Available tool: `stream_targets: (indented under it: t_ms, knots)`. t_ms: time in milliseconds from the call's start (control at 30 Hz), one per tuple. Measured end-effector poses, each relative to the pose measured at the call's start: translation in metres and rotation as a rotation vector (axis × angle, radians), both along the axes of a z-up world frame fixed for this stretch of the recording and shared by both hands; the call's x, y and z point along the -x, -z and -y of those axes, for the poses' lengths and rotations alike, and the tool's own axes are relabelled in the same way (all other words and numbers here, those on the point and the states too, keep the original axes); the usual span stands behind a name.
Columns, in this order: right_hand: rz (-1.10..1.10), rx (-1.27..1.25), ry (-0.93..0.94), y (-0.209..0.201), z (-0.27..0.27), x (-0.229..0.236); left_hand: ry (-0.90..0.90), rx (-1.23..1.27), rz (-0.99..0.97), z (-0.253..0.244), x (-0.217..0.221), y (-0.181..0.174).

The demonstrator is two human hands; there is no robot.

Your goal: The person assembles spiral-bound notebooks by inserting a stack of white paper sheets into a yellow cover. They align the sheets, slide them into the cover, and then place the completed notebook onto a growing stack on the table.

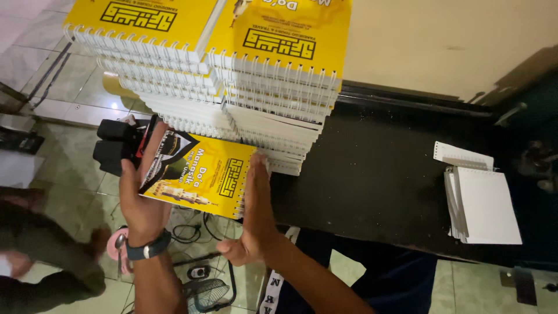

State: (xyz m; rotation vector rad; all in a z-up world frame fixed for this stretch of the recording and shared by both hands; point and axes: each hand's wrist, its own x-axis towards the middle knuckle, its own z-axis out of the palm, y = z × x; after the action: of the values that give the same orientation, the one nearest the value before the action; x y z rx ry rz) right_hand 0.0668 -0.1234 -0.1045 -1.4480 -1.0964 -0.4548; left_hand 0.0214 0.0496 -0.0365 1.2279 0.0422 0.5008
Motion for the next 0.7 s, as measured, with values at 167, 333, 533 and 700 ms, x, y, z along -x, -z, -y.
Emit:
stream_targets:
  t_ms: [167,333,533,700]
  knots:
    - [-0.027,0.001,0.001,0.001,0.0,0.001,-0.002,0.097,0.037,0.004,-0.002,0.0]
    - [-0.146,0.047,-0.02,-0.032,0.047,-0.008,-0.07,0.096,0.093,-0.005,-0.006,0.013]
    - [0.041,0.277,0.85,-0.03,0.199,-0.081,-0.665,0.198,0.237,0.003,-0.006,0.035]
    - [0.006,0.832,1.262,0.04,0.352,-0.132,-1.621,-0.392,0.027,0.065,0.008,0.037]
